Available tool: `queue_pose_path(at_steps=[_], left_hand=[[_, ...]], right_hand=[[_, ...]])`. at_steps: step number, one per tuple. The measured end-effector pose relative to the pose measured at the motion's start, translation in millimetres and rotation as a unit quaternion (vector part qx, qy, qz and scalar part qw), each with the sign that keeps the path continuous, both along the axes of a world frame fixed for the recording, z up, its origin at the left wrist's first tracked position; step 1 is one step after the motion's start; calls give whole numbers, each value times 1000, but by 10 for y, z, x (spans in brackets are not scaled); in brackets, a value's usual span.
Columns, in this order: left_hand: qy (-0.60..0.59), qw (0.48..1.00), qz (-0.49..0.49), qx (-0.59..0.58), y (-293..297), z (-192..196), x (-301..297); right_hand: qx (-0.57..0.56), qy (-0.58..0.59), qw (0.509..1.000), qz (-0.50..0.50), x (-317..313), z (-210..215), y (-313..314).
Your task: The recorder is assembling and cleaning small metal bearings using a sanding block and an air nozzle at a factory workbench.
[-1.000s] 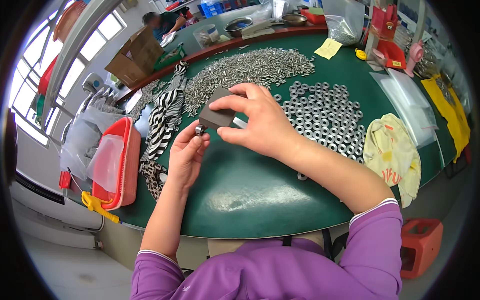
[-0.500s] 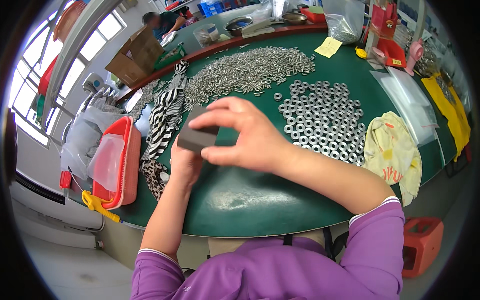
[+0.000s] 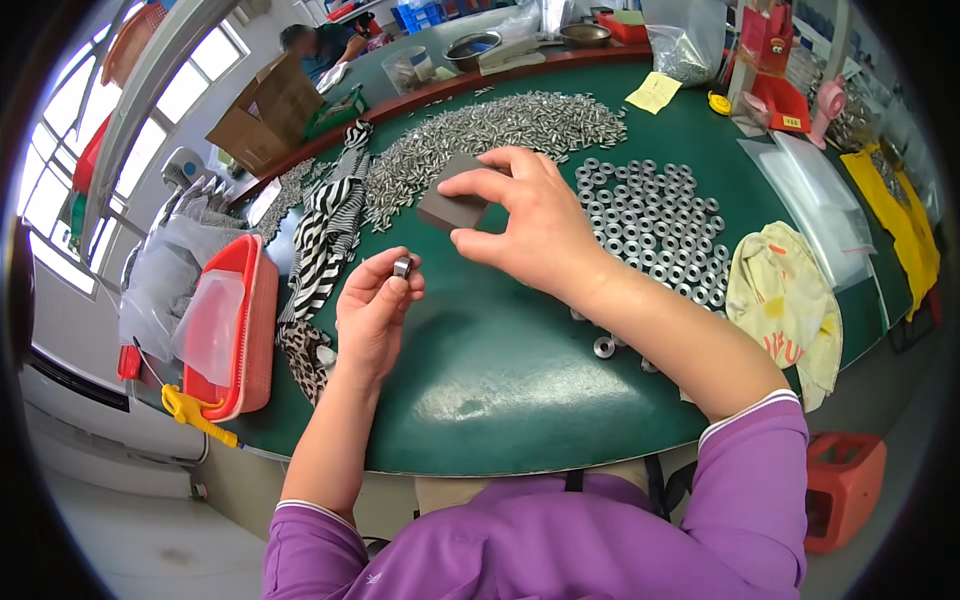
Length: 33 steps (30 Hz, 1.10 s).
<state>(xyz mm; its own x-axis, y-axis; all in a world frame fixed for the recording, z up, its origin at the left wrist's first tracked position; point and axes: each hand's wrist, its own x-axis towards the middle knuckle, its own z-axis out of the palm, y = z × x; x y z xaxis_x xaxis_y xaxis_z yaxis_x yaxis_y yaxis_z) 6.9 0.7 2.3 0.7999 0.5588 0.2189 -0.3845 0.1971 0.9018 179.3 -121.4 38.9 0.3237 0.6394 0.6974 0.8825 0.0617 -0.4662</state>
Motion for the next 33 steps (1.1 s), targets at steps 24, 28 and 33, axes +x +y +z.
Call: queue_pose_path(at_steps=[24, 28, 33], left_hand=[[-11, 1000, -19, -21, 30, -12, -5], [-12, 999, -17, -51, 89, -40, 0], [31, 997, -11, -71, 24, 29, 15]], right_hand=[[1, 37, 999, -21, 39, -13, -22], [-11, 81, 996, 26, -71, 81, -49], [-23, 76, 996, 44, -71, 66, -61]])
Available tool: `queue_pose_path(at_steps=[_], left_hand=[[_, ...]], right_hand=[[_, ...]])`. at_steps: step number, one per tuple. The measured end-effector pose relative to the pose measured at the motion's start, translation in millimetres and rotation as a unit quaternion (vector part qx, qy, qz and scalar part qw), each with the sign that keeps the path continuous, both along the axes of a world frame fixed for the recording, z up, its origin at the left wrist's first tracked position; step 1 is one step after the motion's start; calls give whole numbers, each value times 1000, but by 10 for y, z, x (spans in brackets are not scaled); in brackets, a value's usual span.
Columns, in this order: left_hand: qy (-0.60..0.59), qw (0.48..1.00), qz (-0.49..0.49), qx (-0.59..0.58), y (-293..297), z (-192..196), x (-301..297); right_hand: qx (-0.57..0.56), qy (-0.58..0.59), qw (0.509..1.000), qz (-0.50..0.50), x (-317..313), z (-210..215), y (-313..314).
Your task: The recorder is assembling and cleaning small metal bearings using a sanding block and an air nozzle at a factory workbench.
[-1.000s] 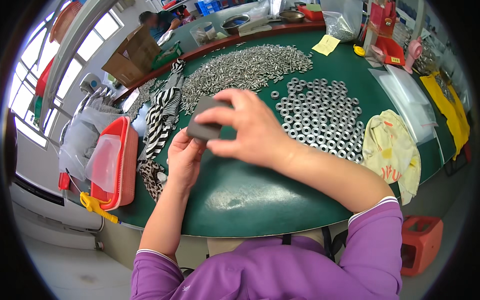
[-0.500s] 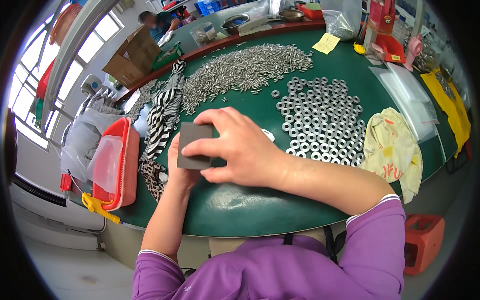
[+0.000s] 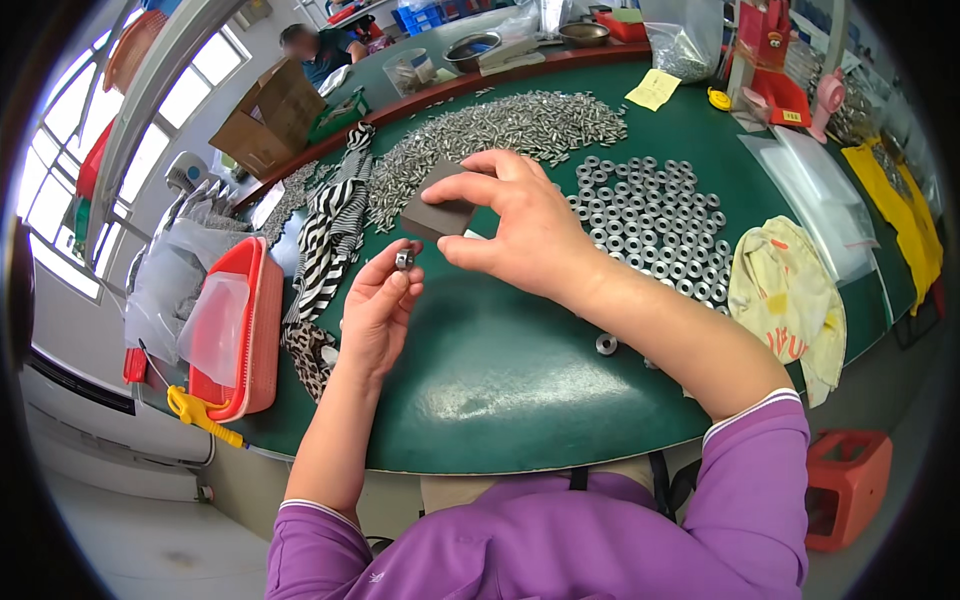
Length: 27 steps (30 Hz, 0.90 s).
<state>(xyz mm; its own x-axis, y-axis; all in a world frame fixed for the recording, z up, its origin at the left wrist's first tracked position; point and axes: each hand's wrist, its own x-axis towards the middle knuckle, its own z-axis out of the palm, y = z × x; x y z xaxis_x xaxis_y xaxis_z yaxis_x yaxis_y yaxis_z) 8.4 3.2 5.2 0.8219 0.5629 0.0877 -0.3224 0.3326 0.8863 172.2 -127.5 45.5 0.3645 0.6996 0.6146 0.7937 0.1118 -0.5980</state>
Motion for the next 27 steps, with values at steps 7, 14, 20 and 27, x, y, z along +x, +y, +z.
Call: queue_pose_path(at_steps=[7, 14, 20, 27], left_hand=[[-6, 999, 1, 46, 51, -86, -24], [-32, 997, 1, 76, -3, -48, -10], [-7, 999, 18, 35, 1, -48, -34], [-39, 996, 7, 75, 32, -55, -18]], right_hand=[[14, -111, 983, 143, -397, 37, -78], [24, -59, 997, -47, 63, 23, 35], [12, -101, 983, 151, -416, 46, -77], [54, -44, 998, 11, -58, -53, 48]])
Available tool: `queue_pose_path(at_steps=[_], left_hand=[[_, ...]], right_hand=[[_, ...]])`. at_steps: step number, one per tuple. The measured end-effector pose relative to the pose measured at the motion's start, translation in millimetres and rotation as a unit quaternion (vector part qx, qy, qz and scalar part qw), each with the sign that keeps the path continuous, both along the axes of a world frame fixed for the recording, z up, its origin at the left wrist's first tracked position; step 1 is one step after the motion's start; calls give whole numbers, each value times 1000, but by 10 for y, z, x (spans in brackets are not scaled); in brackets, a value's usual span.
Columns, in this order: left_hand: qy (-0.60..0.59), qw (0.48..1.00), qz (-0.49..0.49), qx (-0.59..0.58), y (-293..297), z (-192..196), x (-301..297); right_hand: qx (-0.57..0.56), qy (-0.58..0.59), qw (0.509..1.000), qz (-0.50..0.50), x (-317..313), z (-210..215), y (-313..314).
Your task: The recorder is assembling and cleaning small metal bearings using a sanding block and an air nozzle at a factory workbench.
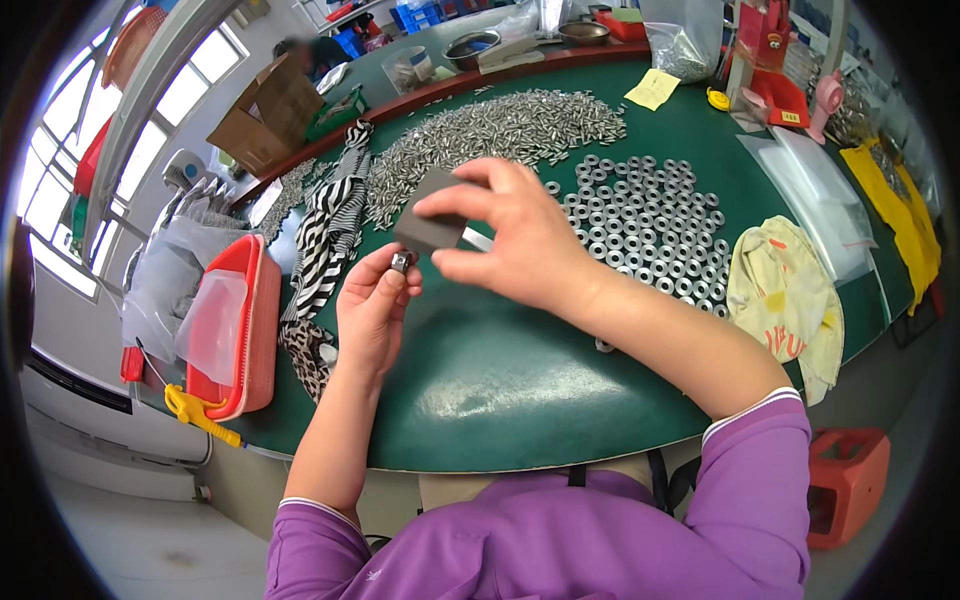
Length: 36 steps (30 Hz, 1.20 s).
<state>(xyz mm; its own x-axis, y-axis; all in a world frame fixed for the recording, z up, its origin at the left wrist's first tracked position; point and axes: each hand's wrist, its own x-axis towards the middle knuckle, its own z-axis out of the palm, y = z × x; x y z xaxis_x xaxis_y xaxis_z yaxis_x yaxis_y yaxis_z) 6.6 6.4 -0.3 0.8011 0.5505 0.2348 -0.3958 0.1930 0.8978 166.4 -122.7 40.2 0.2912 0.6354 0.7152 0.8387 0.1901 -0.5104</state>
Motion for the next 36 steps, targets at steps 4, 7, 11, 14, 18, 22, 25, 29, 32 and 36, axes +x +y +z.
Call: queue_pose_path(at_steps=[4, 7, 11, 14, 18, 22, 25, 29, 32, 36], left_hand=[[3, 999, -21, -40, 20, -5, -27], [-3, 1000, -2, 7, 23, -29, -17], [2, 1000, 11, -3, -43, -7, -5], [18, 999, 18, -34, -45, -9, 20], [6, 999, 25, -34, -49, -11, 6], [-8, 1000, -18, -15, -37, 20, 0], [-19, 999, -26, -32, -18, 11, 16], [15, 997, -17, -67, -2, 23, 4], [34, 998, -13, -57, -1, 21, -2], [35, 999, 11, -39, -29, -9, 43]], right_hand=[[-37, -61, 989, 134, -383, 71, -113], [-6, -50, 998, 29, -168, 65, -7], [-15, 14, 1000, -18, -13, 23, -35], [-39, -37, 994, 91, -304, 74, -117], [-7, -92, 994, 53, -265, 76, -60], [-9, -6, 997, -71, 95, 43, -34], [-18, 9, 998, -52, 43, 81, -39], [-39, 21, 999, -20, 15, 67, -38], [-47, 18, 999, -3, -8, 44, -39], [-31, -15, 997, 65, -144, 21, -73]])
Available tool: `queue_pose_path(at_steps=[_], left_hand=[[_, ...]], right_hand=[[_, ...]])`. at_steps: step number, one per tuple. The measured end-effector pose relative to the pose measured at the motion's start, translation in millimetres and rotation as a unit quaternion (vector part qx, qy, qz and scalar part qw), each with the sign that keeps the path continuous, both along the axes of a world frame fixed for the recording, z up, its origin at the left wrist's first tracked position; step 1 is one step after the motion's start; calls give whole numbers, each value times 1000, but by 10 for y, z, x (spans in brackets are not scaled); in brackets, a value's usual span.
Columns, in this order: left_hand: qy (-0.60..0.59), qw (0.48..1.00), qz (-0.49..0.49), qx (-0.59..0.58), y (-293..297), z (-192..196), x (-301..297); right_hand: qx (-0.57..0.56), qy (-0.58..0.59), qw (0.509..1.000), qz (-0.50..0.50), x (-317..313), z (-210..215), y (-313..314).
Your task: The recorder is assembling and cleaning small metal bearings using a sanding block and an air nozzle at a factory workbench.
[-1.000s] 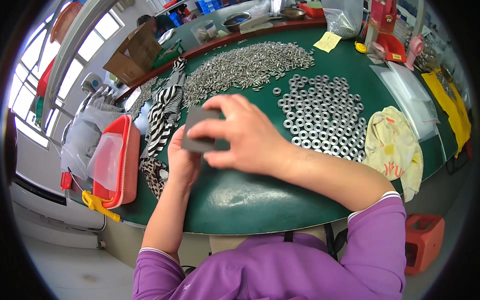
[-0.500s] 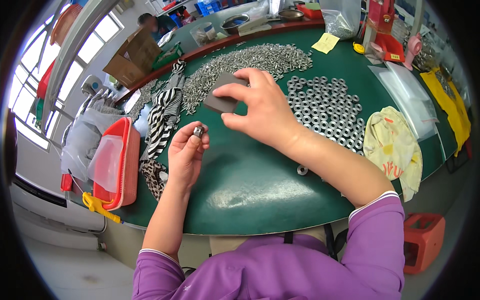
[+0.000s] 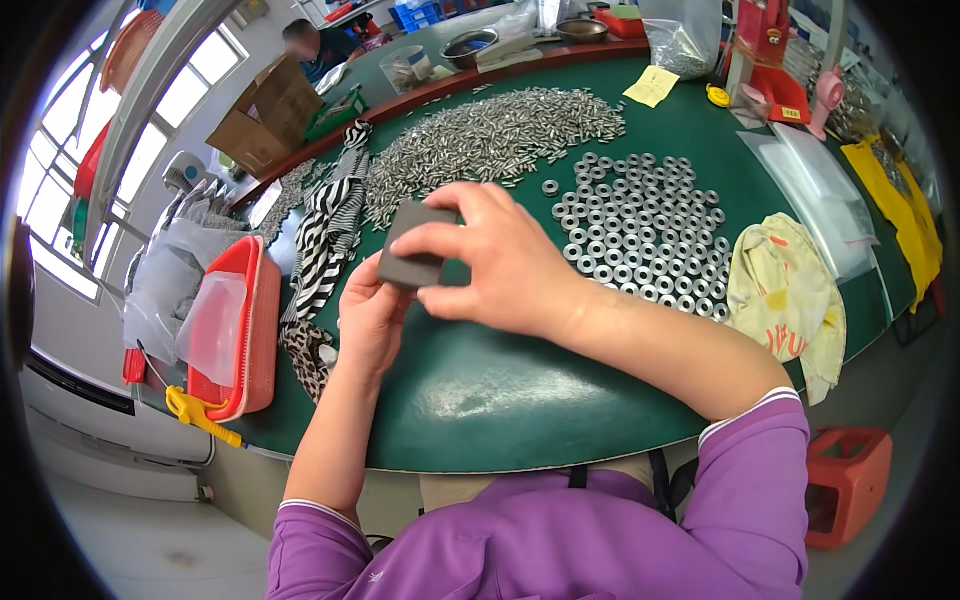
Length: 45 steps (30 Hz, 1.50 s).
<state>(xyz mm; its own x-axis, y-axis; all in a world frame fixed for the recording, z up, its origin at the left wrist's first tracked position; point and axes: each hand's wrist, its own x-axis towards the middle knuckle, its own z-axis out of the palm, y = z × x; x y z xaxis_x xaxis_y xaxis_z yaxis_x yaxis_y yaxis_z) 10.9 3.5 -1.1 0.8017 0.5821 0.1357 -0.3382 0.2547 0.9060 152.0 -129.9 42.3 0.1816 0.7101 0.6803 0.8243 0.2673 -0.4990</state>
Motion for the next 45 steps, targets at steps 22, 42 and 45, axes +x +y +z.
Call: queue_pose_path(at_steps=[22, 42, 45], left_hand=[[-22, 999, 14, 40, -39, 1, -36], [0, 1000, -11, -4, 23, 7, -44], [5, 1000, 13, 1, 24, -10, -11]], right_hand=[[37, 7, 997, -67, 136, 5, 61], [-14, 18, 999, -43, 155, -11, 58], [-3, -29, 999, 44, -113, 6, -16]])
